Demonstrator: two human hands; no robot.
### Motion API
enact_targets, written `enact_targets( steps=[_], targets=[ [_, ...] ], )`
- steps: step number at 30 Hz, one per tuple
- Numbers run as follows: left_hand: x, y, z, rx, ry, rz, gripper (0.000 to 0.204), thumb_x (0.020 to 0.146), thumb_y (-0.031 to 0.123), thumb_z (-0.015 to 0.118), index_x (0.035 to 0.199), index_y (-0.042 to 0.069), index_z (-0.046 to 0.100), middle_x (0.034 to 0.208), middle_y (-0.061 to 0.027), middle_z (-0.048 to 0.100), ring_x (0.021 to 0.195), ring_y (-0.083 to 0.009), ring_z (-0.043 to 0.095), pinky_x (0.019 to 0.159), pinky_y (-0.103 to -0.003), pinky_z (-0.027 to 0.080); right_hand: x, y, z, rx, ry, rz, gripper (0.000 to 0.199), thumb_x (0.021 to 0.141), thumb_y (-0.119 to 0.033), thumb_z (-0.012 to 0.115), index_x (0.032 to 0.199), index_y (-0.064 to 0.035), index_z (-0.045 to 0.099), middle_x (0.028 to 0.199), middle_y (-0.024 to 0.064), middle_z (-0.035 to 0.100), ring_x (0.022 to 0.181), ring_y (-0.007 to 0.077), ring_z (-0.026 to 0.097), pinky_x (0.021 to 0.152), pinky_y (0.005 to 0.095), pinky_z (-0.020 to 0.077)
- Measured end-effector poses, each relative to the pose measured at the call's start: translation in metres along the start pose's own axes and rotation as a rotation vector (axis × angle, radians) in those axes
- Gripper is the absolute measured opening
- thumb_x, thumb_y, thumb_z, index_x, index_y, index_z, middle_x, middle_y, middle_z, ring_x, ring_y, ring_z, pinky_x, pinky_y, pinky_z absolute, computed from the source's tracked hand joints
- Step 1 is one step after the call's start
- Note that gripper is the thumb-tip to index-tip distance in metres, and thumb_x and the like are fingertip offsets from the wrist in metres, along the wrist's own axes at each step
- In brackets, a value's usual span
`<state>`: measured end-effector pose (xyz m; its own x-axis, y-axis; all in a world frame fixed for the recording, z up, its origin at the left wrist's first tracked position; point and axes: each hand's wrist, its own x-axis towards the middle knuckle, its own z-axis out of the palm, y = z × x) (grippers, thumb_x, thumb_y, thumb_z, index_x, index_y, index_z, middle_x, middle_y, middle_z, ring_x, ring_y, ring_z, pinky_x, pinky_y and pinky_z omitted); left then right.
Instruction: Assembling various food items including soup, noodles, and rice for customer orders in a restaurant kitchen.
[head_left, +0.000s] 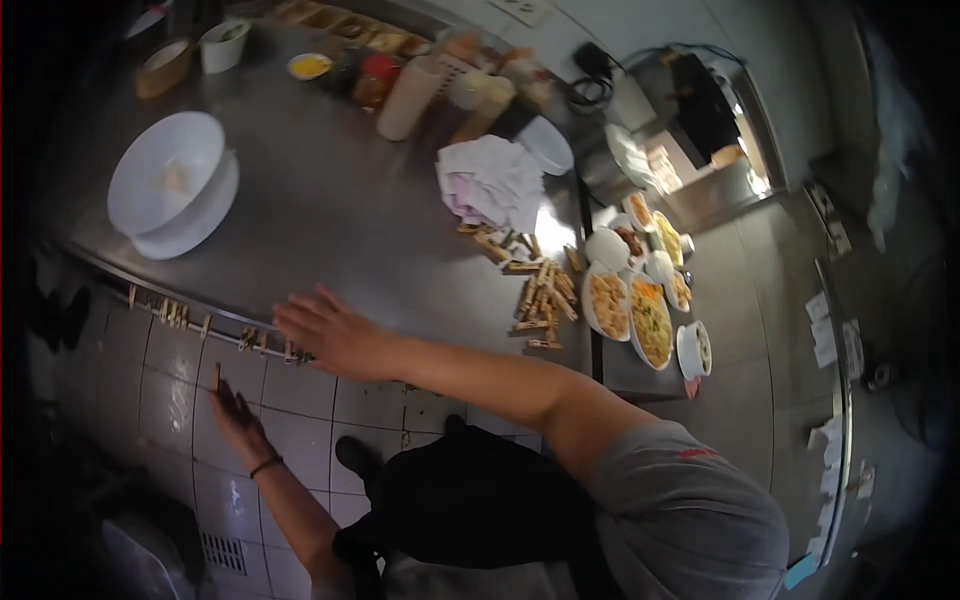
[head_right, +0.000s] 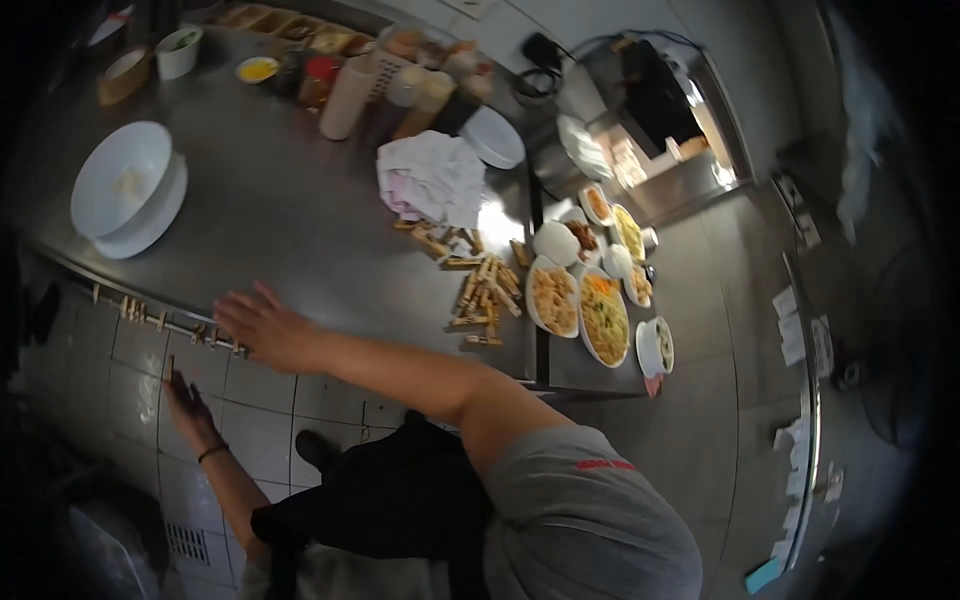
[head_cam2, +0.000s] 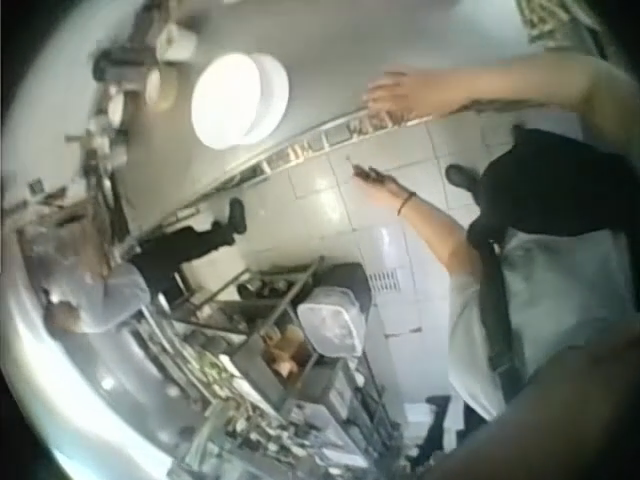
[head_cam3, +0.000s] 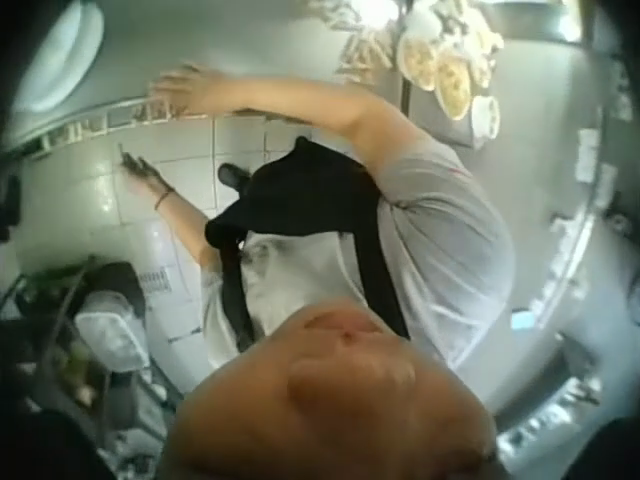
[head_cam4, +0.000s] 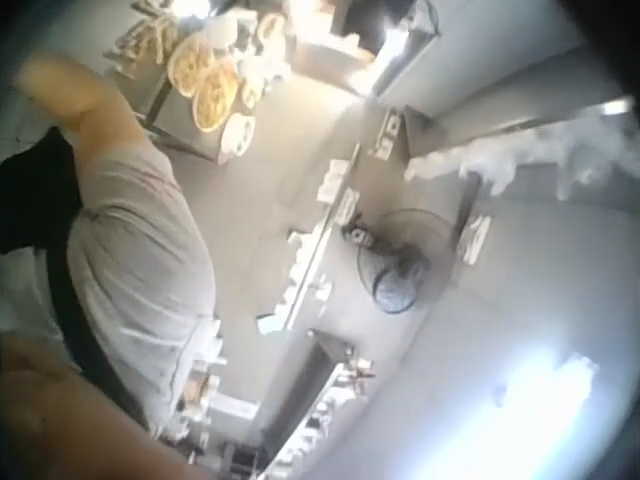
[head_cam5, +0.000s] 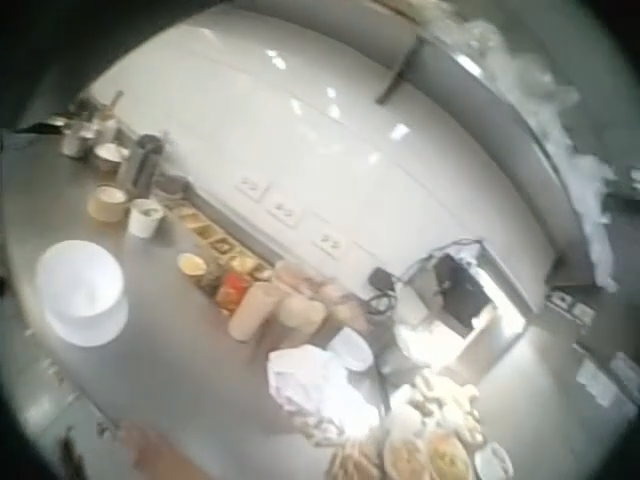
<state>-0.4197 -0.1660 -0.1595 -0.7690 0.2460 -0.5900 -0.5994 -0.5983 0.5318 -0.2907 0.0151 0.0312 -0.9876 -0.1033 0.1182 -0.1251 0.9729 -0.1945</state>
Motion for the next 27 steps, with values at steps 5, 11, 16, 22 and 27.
enact_targets(
  steps=[5, 11, 16, 22, 27],
  targets=[
    [-0.172, 0.029, 0.071, 0.833, -0.474, 0.569, 0.023, 0.076, 0.018, 0.068, 0.092, 0.004, 0.06, 0.131, -0.0157, 0.041, 0.119, -0.0288, 0.042, 0.095, -0.037, 0.036, -0.058, -0.032, -0.042, 0.027, 0.353, -0.226, 0.042, 0.078, -0.013, 0.057, 0.117, -0.0044, 0.043, 0.122, 0.0125, 0.045, 0.096, 0.0255, 0.054, 0.08, 0.0389, 0.0442],
    [-0.319, -0.046, 0.192, 1.163, -1.104, 1.169, 0.038, 0.059, 0.019, 0.077, 0.091, 0.007, 0.062, 0.128, -0.0156, 0.044, 0.12, -0.032, 0.04, 0.097, -0.043, 0.033, -0.213, -0.007, -0.144, 0.345, 0.158, 0.04, 0.042, 0.078, -0.013, 0.058, 0.117, -0.005, 0.042, 0.102, 0.0104, 0.055, 0.085, 0.0255, 0.059, 0.067, 0.0373, 0.0488],
    [-0.415, -0.162, 0.265, 1.054, -1.286, 1.106, 0.046, 0.06, 0.018, 0.076, 0.101, 0.008, 0.058, 0.122, -0.0146, 0.049, 0.115, -0.0341, 0.044, 0.097, -0.046, 0.032, -0.408, 0.158, -0.214, 0.09, 0.682, 0.37, 0.015, 0.087, -0.005, 0.049, 0.102, -0.0037, 0.047, 0.083, 0.008, 0.058, 0.068, 0.0153, 0.059, 0.061, 0.0269, 0.0478],
    [-0.5, -0.259, 0.34, 1.125, -1.433, 1.152, 0.042, 0.07, 0.018, 0.07, 0.107, 0.005, 0.055, 0.119, -0.0138, 0.051, 0.112, -0.0309, 0.047, 0.093, -0.04, 0.037, -0.579, 0.356, -0.259, 0.026, 0.879, 1.158, 0.026, 0.089, -0.023, 0.049, 0.085, 0.0015, 0.057, 0.068, 0.0115, 0.062, 0.058, 0.0177, 0.063, 0.054, 0.0302, 0.0484],
    [-0.543, -0.309, 0.394, 1.163, -1.503, 1.135, 0.041, 0.07, 0.015, 0.07, 0.107, 0.008, 0.056, 0.117, -0.0123, 0.052, 0.109, -0.0309, 0.049, 0.095, -0.043, 0.035, -0.594, 0.406, -0.221, 0.123, 0.722, 1.284, 0.025, 0.087, -0.021, 0.052, 0.083, 0.0031, 0.057, 0.069, 0.0148, 0.062, 0.057, 0.0198, 0.062, 0.053, 0.0311, 0.0493]
  ],
)
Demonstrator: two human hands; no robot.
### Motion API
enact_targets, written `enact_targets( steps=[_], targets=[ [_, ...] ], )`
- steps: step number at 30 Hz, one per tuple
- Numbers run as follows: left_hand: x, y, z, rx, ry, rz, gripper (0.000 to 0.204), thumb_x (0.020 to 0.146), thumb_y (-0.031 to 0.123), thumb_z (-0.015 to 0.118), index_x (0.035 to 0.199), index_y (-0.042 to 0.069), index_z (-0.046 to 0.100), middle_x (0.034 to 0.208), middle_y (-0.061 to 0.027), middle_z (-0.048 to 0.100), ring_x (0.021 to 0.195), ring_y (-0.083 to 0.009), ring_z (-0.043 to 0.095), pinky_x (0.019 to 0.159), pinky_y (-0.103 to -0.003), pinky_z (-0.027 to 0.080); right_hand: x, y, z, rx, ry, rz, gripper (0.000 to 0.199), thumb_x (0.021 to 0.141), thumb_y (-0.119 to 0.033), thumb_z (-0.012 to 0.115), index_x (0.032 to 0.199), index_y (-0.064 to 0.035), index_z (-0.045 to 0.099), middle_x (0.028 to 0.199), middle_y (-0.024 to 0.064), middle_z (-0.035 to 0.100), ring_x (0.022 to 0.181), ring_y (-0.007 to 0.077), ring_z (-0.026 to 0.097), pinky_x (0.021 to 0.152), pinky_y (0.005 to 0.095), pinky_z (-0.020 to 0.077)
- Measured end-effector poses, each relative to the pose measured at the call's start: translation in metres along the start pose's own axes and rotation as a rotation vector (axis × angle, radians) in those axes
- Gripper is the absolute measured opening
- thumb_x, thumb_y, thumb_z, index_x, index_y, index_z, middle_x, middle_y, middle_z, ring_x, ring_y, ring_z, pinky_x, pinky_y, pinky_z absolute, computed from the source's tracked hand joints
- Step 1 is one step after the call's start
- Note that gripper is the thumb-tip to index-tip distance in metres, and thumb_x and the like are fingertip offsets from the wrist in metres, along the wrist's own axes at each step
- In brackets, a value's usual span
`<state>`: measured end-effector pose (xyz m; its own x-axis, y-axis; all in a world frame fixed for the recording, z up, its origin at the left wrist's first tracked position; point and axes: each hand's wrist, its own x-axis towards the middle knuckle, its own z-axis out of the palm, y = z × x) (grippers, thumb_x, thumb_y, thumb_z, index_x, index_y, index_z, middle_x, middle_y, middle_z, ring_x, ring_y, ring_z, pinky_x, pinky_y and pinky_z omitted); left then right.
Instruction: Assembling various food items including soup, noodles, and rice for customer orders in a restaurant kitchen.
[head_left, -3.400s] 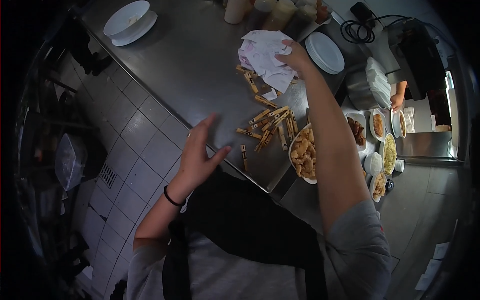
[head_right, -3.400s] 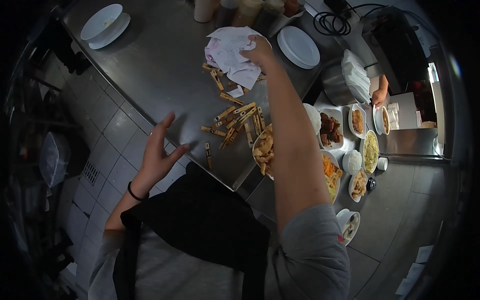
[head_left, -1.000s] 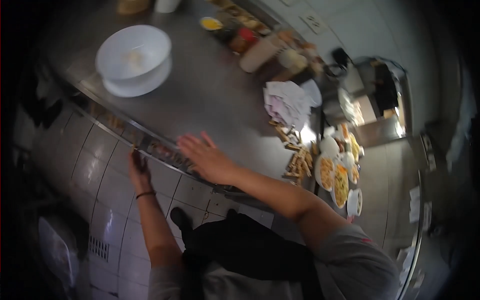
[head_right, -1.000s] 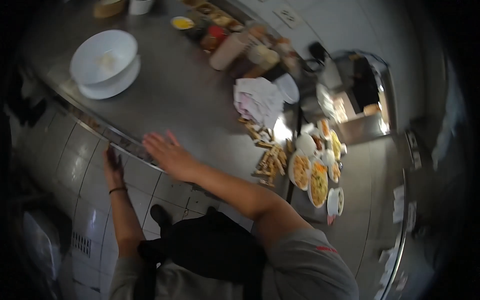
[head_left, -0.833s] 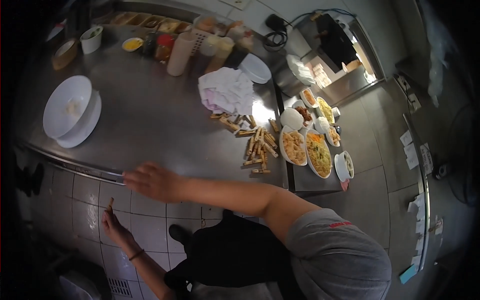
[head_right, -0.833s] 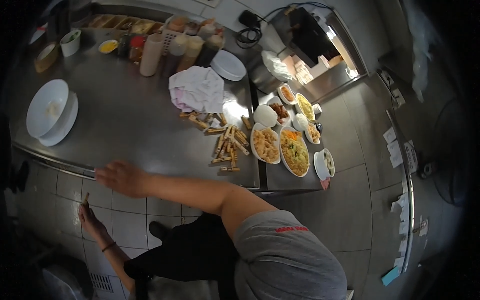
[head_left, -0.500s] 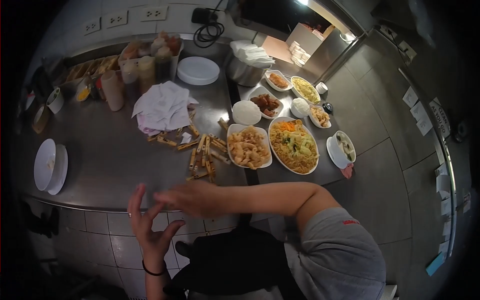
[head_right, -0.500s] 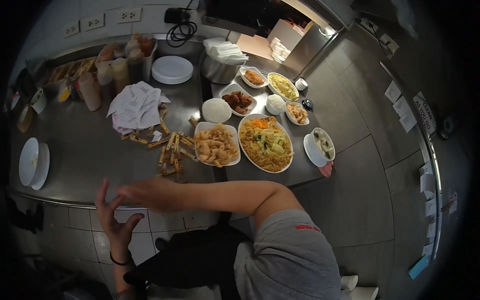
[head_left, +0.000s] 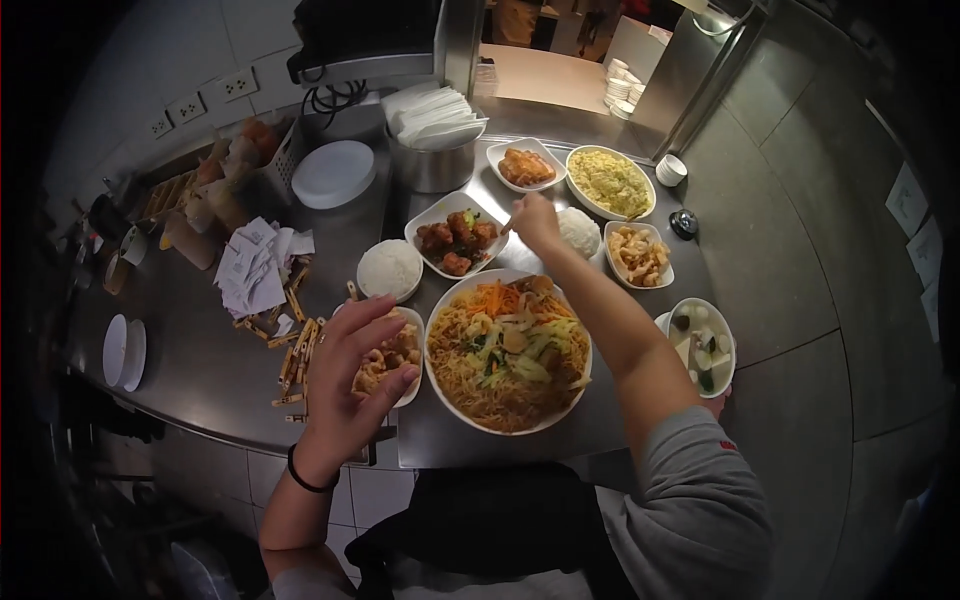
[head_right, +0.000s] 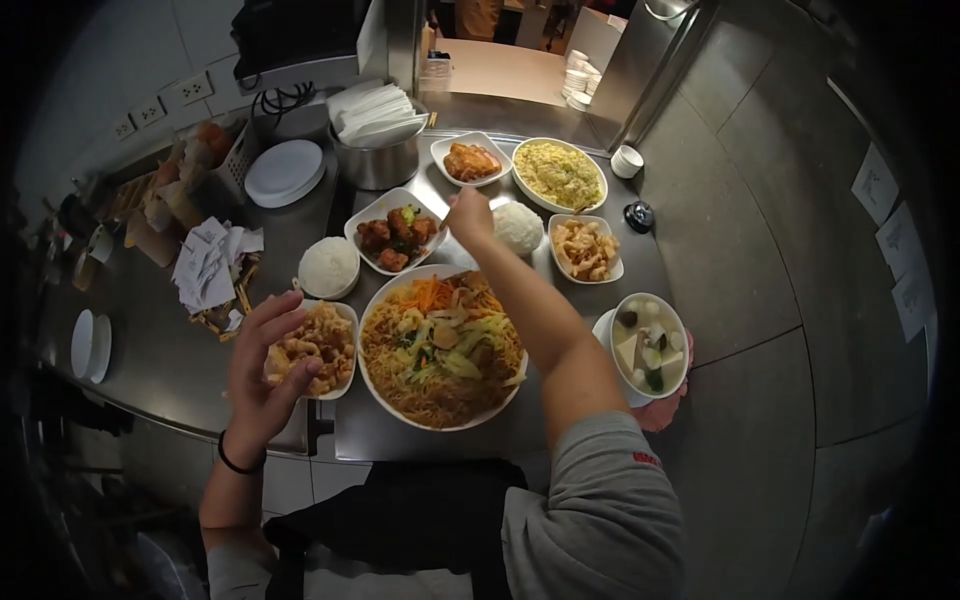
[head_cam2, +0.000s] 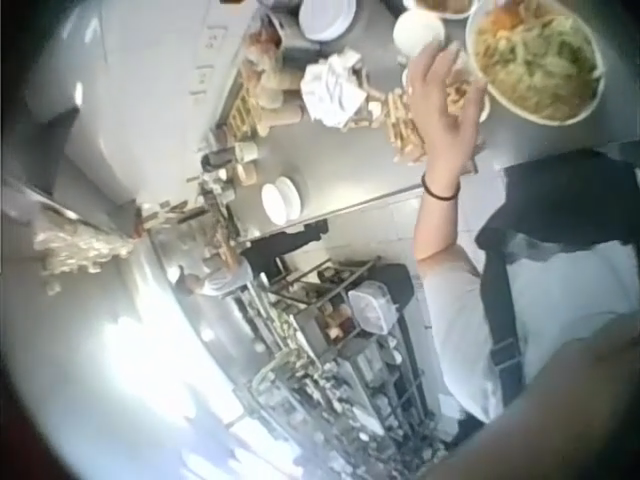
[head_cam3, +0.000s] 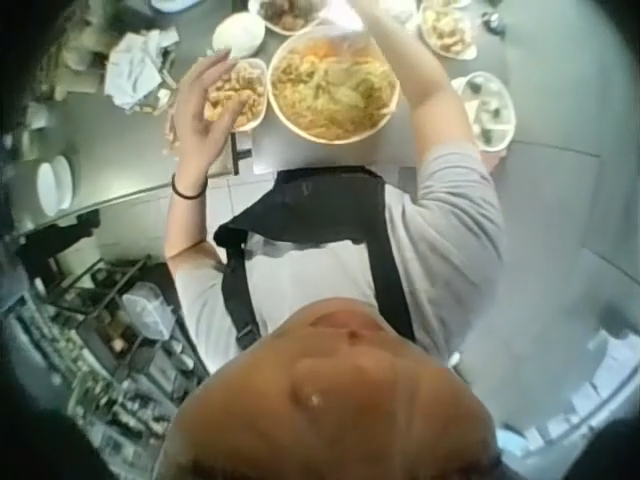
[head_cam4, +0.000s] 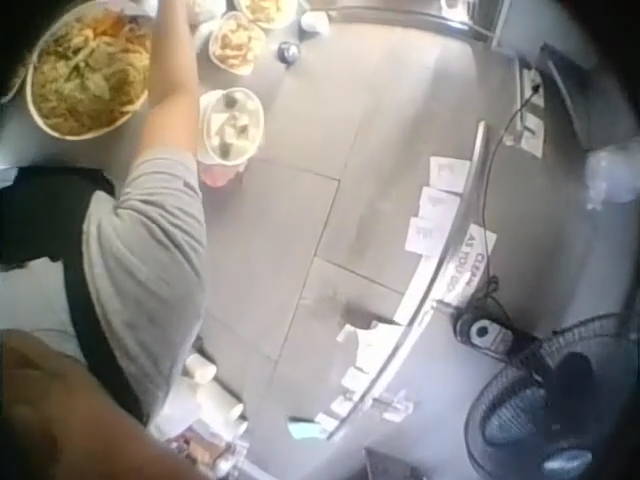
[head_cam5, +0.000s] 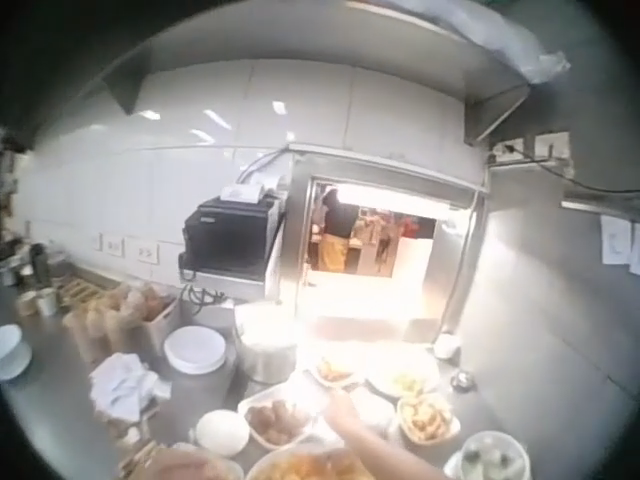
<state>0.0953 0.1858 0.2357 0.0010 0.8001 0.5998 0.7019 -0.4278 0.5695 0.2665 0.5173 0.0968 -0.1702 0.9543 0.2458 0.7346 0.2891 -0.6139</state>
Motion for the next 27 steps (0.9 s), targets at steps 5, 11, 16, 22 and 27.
enact_targets(
  steps=[5, 11, 16, 22, 27],
  targets=[
    [0.063, -0.015, 0.048, -0.092, -0.075, -0.046, 0.035, 0.074, 0.01, 0.066, 0.107, 0.007, 0.056, 0.115, -0.0123, 0.054, 0.108, -0.0275, 0.051, 0.092, -0.036, 0.039, -0.005, -0.012, -0.033, 0.197, -0.41, 0.153, 0.038, 0.083, -0.025, 0.06, 0.099, 0.0086, 0.052, 0.09, 0.0163, 0.059, 0.071, 0.0184, 0.061, 0.05, 0.0285, 0.0534],
    [0.179, -0.088, 0.16, -0.711, -0.167, -0.457, 0.029, 0.087, 0.013, 0.052, 0.115, 0.003, 0.05, 0.108, -0.007, 0.054, 0.099, -0.0154, 0.052, 0.082, -0.027, 0.041, 0.091, 0.113, -0.188, 0.119, 0.018, 0.13, 0.024, 0.084, -0.013, 0.05, 0.103, 0.0014, 0.055, 0.086, 0.0109, 0.06, 0.062, 0.016, 0.06, 0.052, 0.026, 0.0497],
    [0.26, -0.183, 0.279, -1.002, -0.062, -1.061, 0.027, 0.087, 0.009, 0.049, 0.113, 0.003, 0.044, 0.1, -0.009, 0.052, 0.087, -0.0162, 0.051, 0.074, -0.025, 0.042, 0.134, 0.223, -0.233, 0.099, -0.113, 0.59, 0.03, 0.081, -0.01, 0.044, 0.106, 0.0046, 0.05, 0.09, 0.0183, 0.059, 0.077, 0.0257, 0.061, 0.06, 0.0359, 0.0514],
    [0.261, -0.326, 0.286, -0.516, -0.23, -1.315, 0.039, 0.075, 0.004, 0.04, 0.114, 0.002, 0.041, 0.11, -0.0193, 0.049, 0.091, -0.0319, 0.055, 0.057, -0.047, 0.047, 0.138, 0.224, -0.147, 0.831, -0.61, 0.677, 0.036, 0.08, -0.016, 0.042, 0.108, 0.005, 0.042, 0.096, 0.0187, 0.057, 0.078, 0.0322, 0.062, 0.062, 0.0397, 0.053],
    [0.281, -0.22, 0.342, -0.778, -0.072, -1.432, 0.051, 0.076, -0.013, 0.026, 0.124, 0.003, 0.036, 0.117, -0.0167, 0.049, 0.098, -0.0344, 0.056, 0.066, -0.049, 0.056, 0.136, 0.276, -0.166, 0.777, -0.365, 0.664, 0.036, 0.074, -0.01, 0.043, 0.109, 0.0012, 0.043, 0.083, 0.017, 0.06, 0.063, 0.0331, 0.062, 0.055, 0.0463, 0.0533]
  ],
)
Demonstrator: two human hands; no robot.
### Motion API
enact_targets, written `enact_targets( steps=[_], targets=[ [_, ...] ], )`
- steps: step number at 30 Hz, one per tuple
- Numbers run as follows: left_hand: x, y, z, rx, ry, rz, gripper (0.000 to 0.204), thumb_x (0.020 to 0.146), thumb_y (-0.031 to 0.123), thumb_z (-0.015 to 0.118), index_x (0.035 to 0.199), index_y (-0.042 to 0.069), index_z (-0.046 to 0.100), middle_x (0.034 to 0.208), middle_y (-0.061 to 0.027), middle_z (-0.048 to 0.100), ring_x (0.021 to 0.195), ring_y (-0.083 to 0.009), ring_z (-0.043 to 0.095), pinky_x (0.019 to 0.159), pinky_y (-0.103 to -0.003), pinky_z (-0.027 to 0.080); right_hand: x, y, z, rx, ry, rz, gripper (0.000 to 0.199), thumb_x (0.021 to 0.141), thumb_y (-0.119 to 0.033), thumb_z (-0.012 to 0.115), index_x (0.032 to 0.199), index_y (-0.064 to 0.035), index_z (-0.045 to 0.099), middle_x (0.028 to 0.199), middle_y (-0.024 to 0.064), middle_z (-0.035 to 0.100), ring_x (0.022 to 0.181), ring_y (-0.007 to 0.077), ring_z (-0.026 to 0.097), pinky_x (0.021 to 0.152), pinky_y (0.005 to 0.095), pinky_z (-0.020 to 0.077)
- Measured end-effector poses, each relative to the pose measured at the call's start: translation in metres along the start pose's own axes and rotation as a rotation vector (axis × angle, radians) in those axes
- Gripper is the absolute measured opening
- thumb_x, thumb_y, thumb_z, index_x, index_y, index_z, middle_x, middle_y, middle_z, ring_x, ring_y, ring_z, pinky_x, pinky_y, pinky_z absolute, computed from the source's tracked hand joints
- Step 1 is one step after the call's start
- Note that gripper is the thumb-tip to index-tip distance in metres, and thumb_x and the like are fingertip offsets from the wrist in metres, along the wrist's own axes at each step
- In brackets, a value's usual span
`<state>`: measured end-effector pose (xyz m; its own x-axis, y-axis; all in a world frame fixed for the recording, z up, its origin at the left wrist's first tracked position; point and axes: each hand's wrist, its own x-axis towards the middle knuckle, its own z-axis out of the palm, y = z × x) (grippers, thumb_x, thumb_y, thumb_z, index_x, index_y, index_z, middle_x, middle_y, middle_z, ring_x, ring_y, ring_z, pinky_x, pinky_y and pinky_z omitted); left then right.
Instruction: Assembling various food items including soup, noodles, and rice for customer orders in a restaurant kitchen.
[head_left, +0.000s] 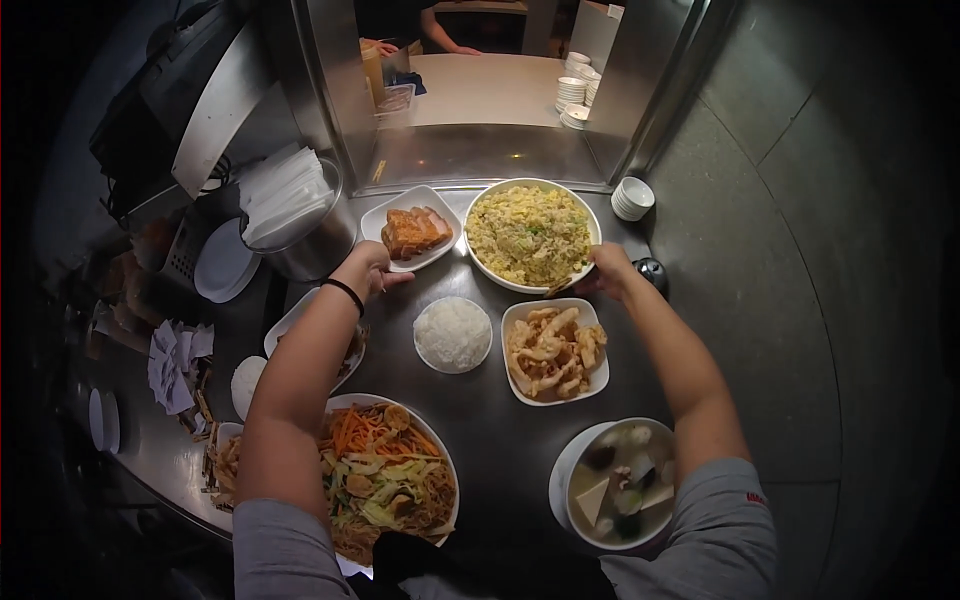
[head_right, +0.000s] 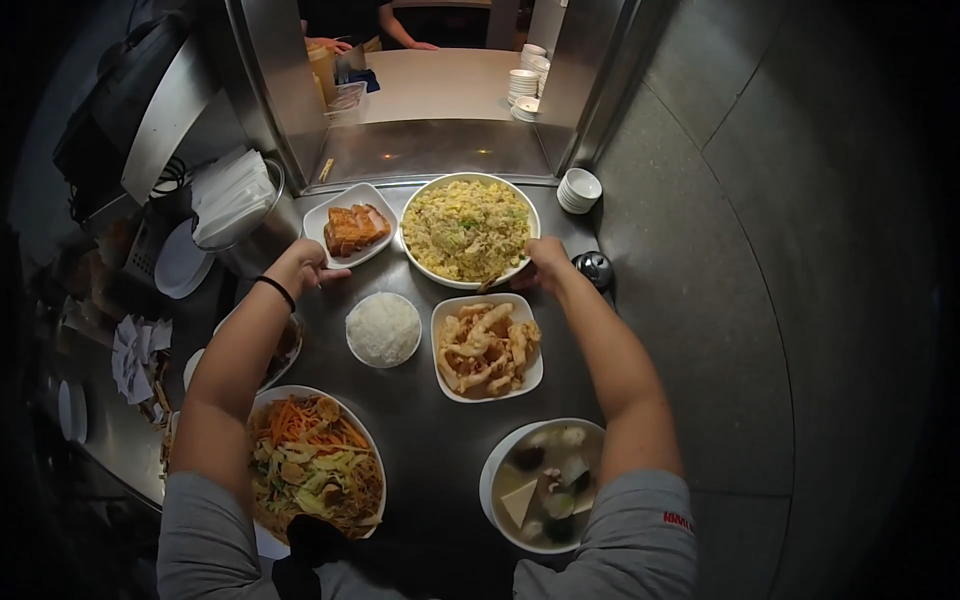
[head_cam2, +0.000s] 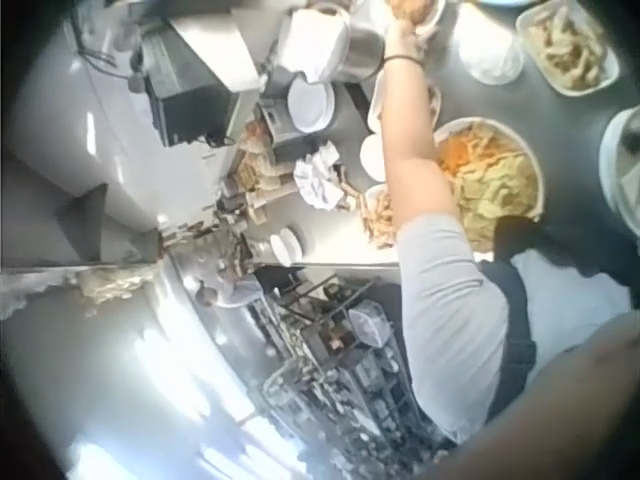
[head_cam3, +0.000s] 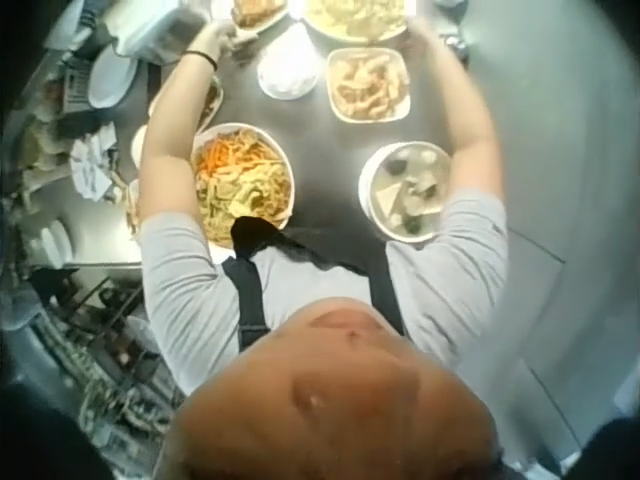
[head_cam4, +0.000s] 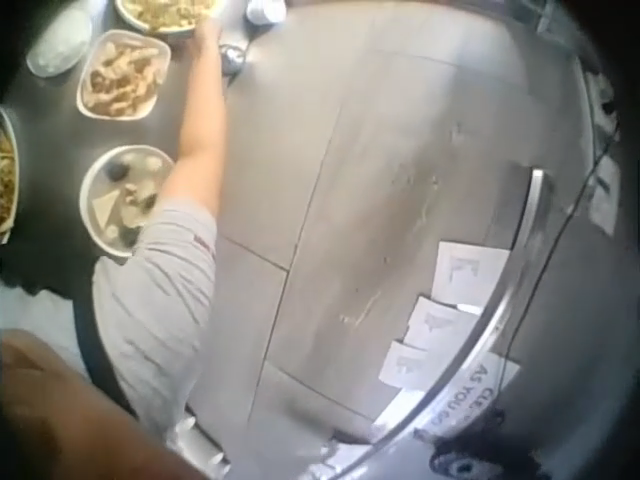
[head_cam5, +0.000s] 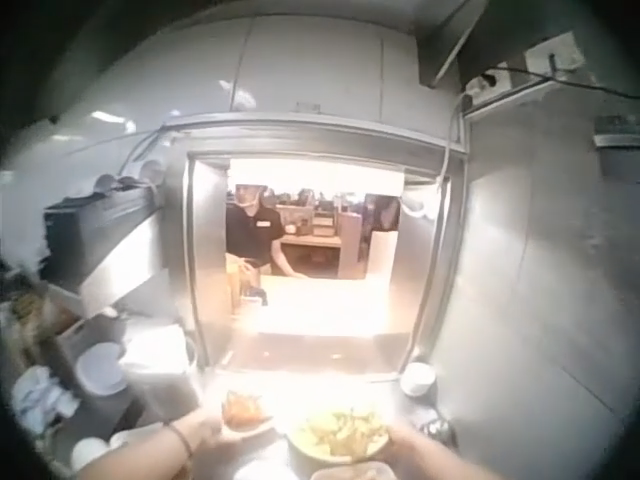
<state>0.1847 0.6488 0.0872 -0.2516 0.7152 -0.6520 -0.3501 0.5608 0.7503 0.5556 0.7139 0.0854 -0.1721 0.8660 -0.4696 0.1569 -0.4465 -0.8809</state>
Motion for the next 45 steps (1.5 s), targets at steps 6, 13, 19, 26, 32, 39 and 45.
enact_targets(
  steps=[6, 13, 19, 26, 32, 39, 45],
  targets=[
    [0.022, 0.022, 0.029, -0.173, 0.132, 0.185, 0.039, 0.086, -0.005, 0.023, 0.123, -0.001, 0.033, 0.118, -0.0213, 0.045, 0.091, -0.0352, 0.059, 0.06, -0.044, 0.058, 0.041, -0.026, -0.001, 0.029, 0.177, -0.136, 0.036, 0.074, -0.008, 0.043, 0.108, 0.002, 0.045, 0.083, 0.0188, 0.06, 0.057, 0.0335, 0.061, 0.049, 0.0477, 0.0533],
    [0.08, 0.039, 0.039, -0.204, 0.042, 0.368, 0.047, 0.083, -0.001, 0.048, 0.125, 0.003, 0.027, 0.132, -0.0167, 0.029, 0.116, -0.0306, 0.04, 0.09, -0.045, 0.045, 0.09, -0.042, 0.025, 0.31, 0.058, -0.065, 0.033, 0.089, -0.01, 0.034, 0.118, 0.0057, 0.039, 0.101, 0.0211, 0.057, 0.086, 0.034, 0.061, 0.067, 0.0441, 0.0551],
    [-0.02, 0.04, 0.046, 0.619, -0.511, 0.395, 0.11, 0.062, 0.026, 0.08, 0.141, 0.01, 0.006, 0.142, -0.0227, 0.016, 0.132, -0.0345, 0.016, 0.104, -0.043, 0.023, 0.011, -0.05, -0.005, -0.406, -0.242, 0.003, 0.043, 0.091, -0.016, 0.042, 0.129, 0.0, 0.029, 0.104, 0.0172, 0.057, 0.086, 0.0245, 0.061, 0.067, 0.0349, 0.0543],
    [-0.133, -0.016, 0.023, 1.459, -0.76, 0.719, 0.13, 0.042, 0.014, 0.084, 0.141, 0.015, 0.0, 0.136, -0.0221, 0.024, 0.124, -0.0383, 0.029, 0.103, -0.043, 0.028, -0.099, -0.029, -0.017, -0.458, -0.709, 0.49, 0.047, 0.089, -0.014, 0.047, 0.131, -0.0111, 0.026, 0.095, 0.0146, 0.059, 0.076, 0.0225, 0.063, 0.063, 0.0365, 0.0548],
    [-0.133, -0.021, 0.032, 1.462, -0.552, 0.763, 0.128, 0.042, 0.011, 0.081, 0.141, 0.019, 0.001, 0.13, -0.0228, 0.031, 0.115, -0.0407, 0.037, 0.098, -0.043, 0.035, -0.093, -0.006, -0.01, -0.22, -0.691, 0.393, 0.036, 0.092, -0.022, 0.04, 0.126, -0.0125, 0.031, 0.099, 0.0173, 0.058, 0.072, 0.0274, 0.063, 0.057, 0.0383, 0.0566],
    [-0.044, 0.019, 0.008, 1.305, -0.197, 0.791, 0.13, 0.042, 0.018, 0.081, 0.14, 0.021, -0.005, 0.133, -0.028, 0.022, 0.119, -0.044, 0.035, 0.097, -0.042, 0.037, -0.026, -0.022, 0.064, -0.249, -0.384, 0.22, 0.029, 0.088, -0.01, 0.036, 0.117, -0.0029, 0.035, 0.092, 0.0199, 0.058, 0.062, 0.0303, 0.063, 0.05, 0.0393, 0.0559],
    [0.042, 0.045, -0.002, 1.01, 0.202, 0.791, 0.138, 0.038, 0.024, 0.084, 0.14, 0.019, -0.008, 0.137, -0.031, 0.011, 0.126, -0.0438, 0.025, 0.102, -0.042, 0.03, 0.033, -0.052, 0.109, -0.083, -0.259, 0.161, 0.027, 0.089, -0.012, 0.035, 0.114, -0.003, 0.035, 0.093, 0.0209, 0.057, 0.066, 0.0322, 0.063, 0.051, 0.0406, 0.0552]
  ],
)
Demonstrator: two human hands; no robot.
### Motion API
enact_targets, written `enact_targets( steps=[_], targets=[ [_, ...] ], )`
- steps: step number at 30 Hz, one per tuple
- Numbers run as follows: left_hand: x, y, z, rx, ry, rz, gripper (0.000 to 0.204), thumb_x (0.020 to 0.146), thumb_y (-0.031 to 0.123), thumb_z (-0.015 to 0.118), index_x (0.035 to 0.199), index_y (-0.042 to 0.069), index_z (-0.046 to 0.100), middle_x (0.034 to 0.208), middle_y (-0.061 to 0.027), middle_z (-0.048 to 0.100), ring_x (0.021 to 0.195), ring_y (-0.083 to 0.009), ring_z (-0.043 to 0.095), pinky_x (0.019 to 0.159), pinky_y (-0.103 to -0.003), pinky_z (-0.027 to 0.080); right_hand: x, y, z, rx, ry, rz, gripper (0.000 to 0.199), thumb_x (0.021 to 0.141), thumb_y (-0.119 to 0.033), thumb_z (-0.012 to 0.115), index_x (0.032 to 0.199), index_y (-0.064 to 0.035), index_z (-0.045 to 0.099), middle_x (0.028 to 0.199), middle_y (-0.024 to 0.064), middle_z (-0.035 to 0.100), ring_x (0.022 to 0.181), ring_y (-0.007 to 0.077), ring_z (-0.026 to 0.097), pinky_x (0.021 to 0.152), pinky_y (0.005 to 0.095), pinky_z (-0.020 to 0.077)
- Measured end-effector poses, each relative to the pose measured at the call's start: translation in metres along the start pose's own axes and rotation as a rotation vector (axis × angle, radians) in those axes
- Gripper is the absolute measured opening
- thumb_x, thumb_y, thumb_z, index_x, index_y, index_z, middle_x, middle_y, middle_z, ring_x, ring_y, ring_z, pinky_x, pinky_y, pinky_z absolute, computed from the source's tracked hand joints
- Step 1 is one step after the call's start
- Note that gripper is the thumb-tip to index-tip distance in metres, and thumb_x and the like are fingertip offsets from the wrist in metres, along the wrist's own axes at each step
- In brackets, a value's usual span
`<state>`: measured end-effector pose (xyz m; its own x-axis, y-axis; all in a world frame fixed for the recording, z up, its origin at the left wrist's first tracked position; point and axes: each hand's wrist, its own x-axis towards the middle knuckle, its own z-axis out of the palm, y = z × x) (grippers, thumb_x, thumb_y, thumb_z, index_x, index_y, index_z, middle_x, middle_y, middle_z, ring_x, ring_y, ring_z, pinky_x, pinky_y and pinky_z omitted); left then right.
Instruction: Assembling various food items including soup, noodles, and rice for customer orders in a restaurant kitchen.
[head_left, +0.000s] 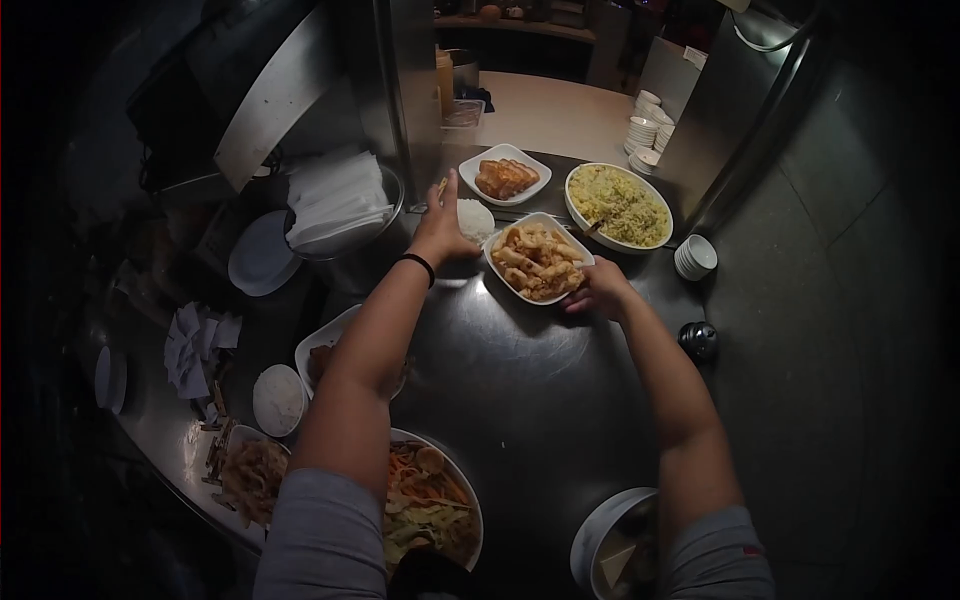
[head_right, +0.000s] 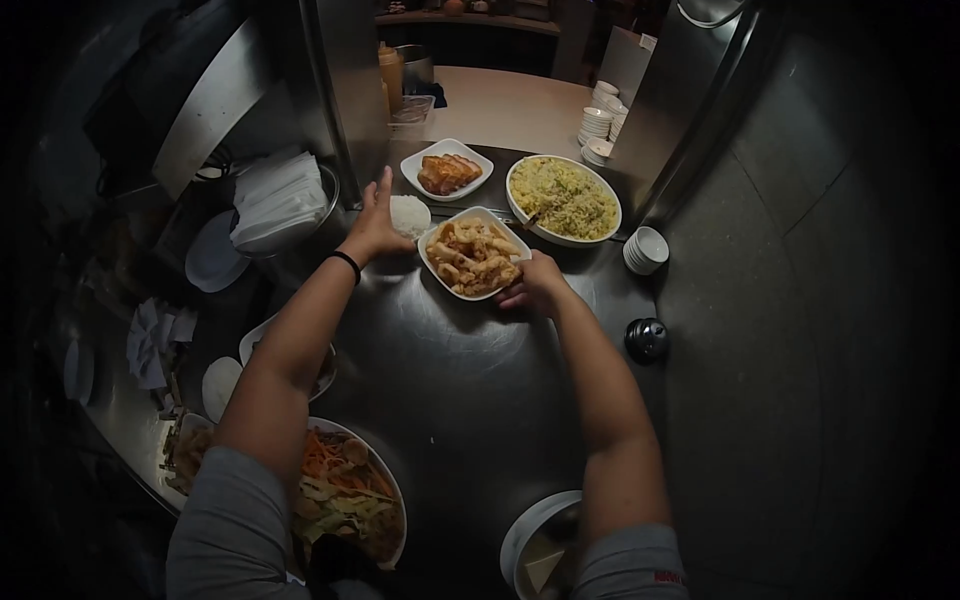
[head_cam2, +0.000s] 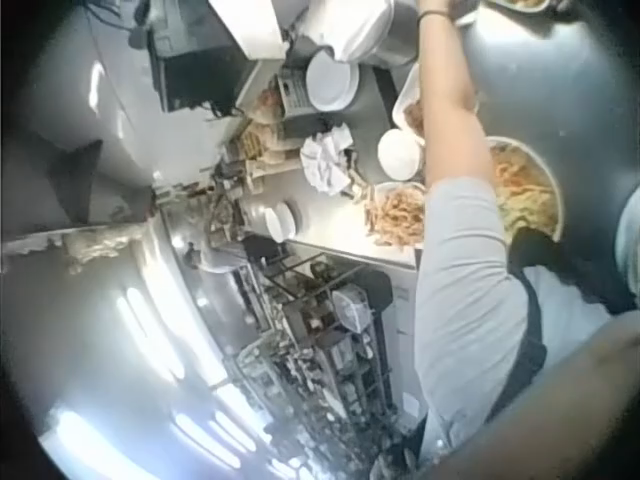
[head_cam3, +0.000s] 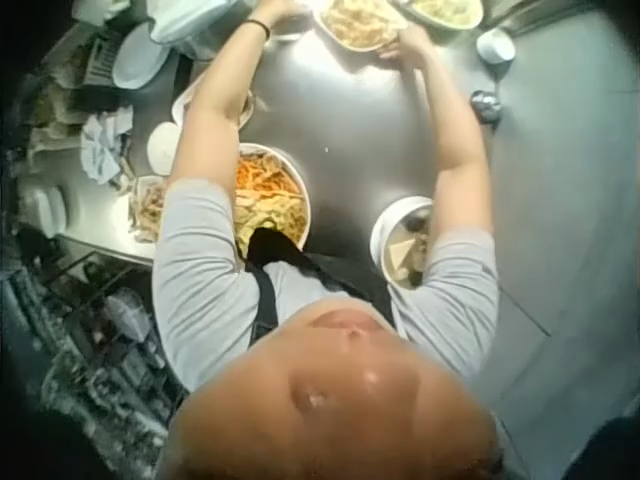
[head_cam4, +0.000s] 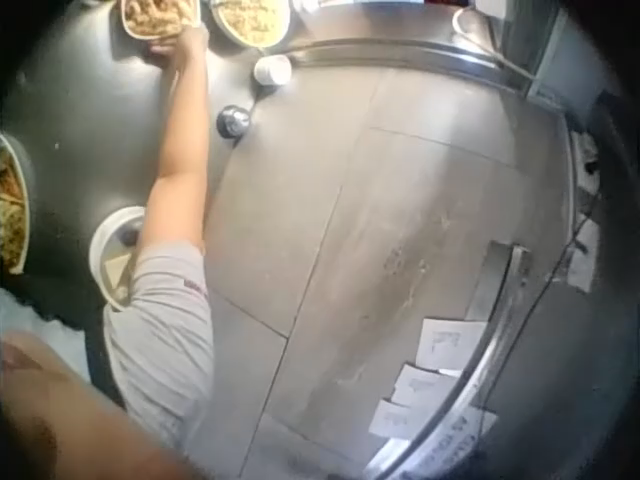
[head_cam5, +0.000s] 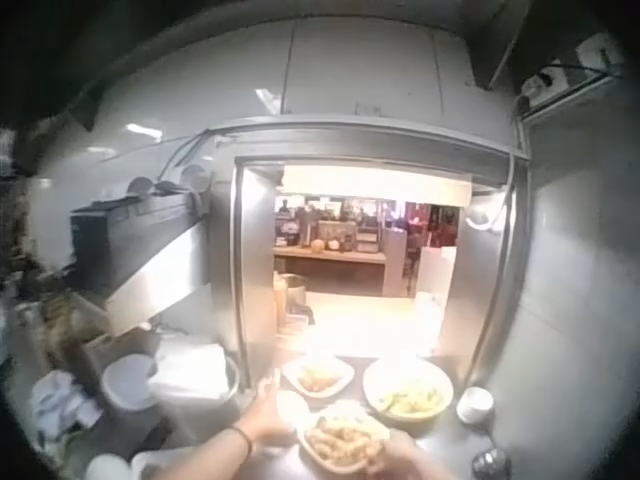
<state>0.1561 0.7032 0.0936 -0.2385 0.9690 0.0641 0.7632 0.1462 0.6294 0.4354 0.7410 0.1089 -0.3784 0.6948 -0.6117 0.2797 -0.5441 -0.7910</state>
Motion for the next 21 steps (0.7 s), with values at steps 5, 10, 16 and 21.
enact_targets(
  steps=[5, 10, 16, 21],
  targets=[
    [0.001, -0.007, -0.002, 0.024, 0.088, 0.056, 0.139, 0.039, 0.021, 0.088, 0.139, 0.022, -0.009, 0.143, -0.0247, 0.0, 0.132, -0.0403, 0.009, 0.106, -0.039, 0.025, 0.032, 0.016, -0.01, -0.035, 0.208, -0.175, 0.027, 0.094, -0.027, 0.035, 0.105, -0.0048, 0.047, 0.091, 0.0162, 0.058, 0.066, 0.0242, 0.062, 0.053, 0.0356, 0.0525],
    [-0.063, 0.019, -0.056, 0.09, -0.008, 0.169, 0.118, 0.055, 0.012, 0.08, 0.14, 0.024, 0.0, 0.143, -0.0206, -0.001, 0.129, -0.0421, 0.017, 0.104, -0.044, 0.028, 0.057, 0.008, 0.001, -1.082, 0.59, -0.606, 0.028, 0.088, -0.018, 0.036, 0.106, -0.0058, 0.054, 0.097, 0.0182, 0.061, 0.093, 0.0341, 0.057, 0.076, 0.0435, 0.0452],
    [-0.219, 0.054, -0.137, 0.114, -0.111, 0.378, 0.102, 0.065, 0.01, 0.074, 0.14, 0.024, 0.007, 0.143, -0.0193, 0.005, 0.129, -0.0375, 0.024, 0.097, -0.043, 0.039, 0.063, 0.009, -0.019, -1.383, 0.492, -0.398, 0.033, 0.088, -0.031, 0.037, 0.111, -0.0127, 0.053, 0.099, 0.0206, 0.06, 0.093, 0.0383, 0.057, 0.075, 0.0475, 0.044],
    [-0.357, 0.055, -0.196, -0.006, 0.004, 0.176, 0.088, 0.071, 0.01, 0.069, 0.139, 0.015, 0.013, 0.14, -0.0187, 0.012, 0.125, -0.036, 0.029, 0.097, -0.042, 0.036, 0.071, 0.027, -0.055, -1.319, 0.482, -0.482, 0.038, 0.09, -0.036, 0.033, 0.124, -0.0206, 0.041, 0.101, 0.0216, 0.06, 0.094, 0.0398, 0.056, 0.076, 0.047, 0.0419]
  ],
)
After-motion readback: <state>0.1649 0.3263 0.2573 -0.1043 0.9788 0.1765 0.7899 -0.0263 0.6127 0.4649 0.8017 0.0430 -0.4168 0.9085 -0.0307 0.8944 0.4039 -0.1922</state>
